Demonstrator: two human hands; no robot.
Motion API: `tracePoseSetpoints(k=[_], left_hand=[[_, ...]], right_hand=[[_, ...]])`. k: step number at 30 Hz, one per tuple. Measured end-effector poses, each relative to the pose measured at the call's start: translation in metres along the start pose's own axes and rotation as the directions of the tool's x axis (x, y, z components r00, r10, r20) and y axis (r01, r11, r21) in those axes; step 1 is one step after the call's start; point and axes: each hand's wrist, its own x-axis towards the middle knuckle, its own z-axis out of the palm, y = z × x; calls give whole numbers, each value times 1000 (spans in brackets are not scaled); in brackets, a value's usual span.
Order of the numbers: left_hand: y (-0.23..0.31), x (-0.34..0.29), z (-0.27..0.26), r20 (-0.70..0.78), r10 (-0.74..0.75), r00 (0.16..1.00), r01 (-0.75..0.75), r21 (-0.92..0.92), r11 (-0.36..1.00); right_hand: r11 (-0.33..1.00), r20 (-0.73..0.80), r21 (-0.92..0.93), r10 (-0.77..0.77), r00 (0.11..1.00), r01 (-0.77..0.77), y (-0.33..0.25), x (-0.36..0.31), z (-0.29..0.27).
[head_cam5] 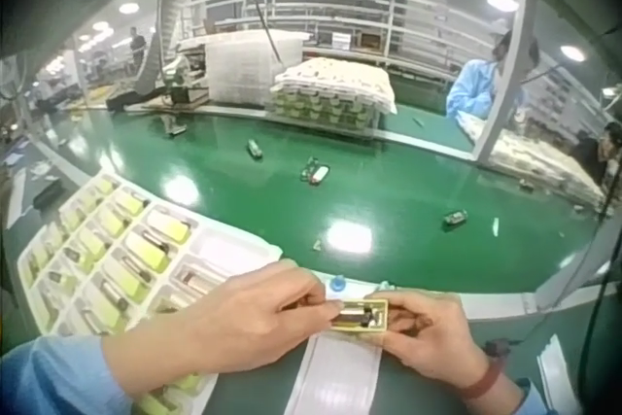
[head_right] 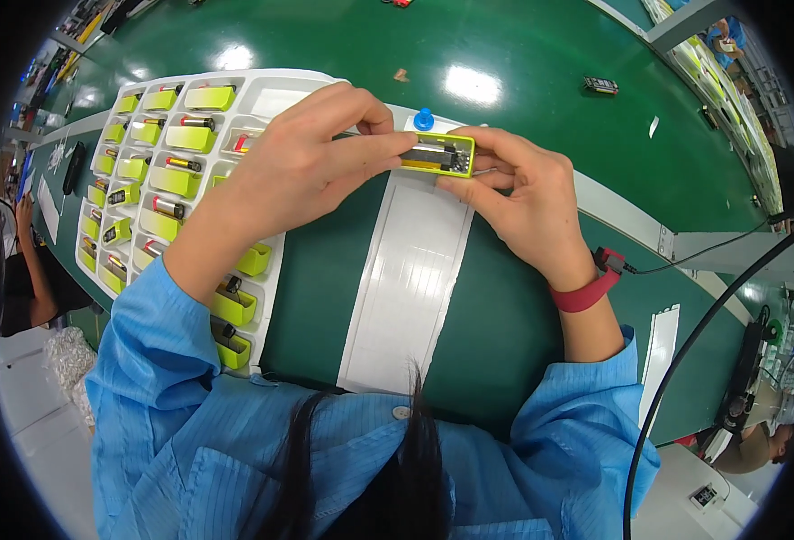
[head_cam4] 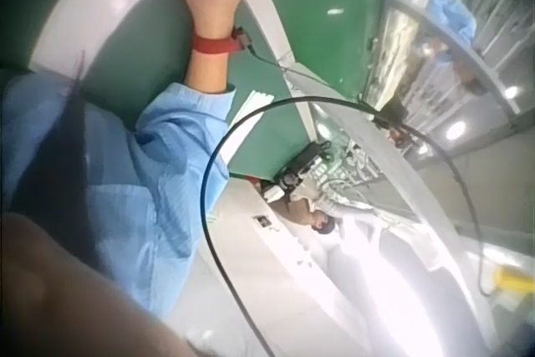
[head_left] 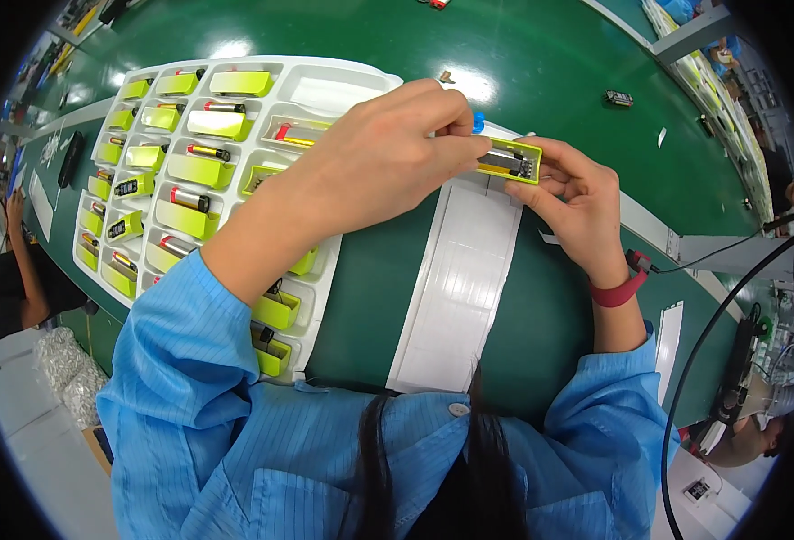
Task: The person assembles electronic components by hand, placing batteries into small yellow electronic housings and applying adhesive strips to them.
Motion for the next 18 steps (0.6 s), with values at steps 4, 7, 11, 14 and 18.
tracePoseSetpoints(k=[4,7,11,14,18], left_hand=[[2,-1,7,-66,-29,997,26,-43,999],[3,-2,12,-141,-125,982,98,-185,978],[7,-4,12,-171,-178,969,149,-170,974],[7,-3,10,-188,-152,970,137,-92,986],[9,-3,8,-157,-126,979,136,53,989]], right_hand=[[996,11,73,44,999,-45,1,-3,0],[1000,-23,8,-24,999,24,3,-4,2],[999,-51,16,-46,998,47,4,-4,4],[998,-61,-8,-65,996,65,4,-1,2],[998,-51,-25,-51,997,50,6,0,0]])
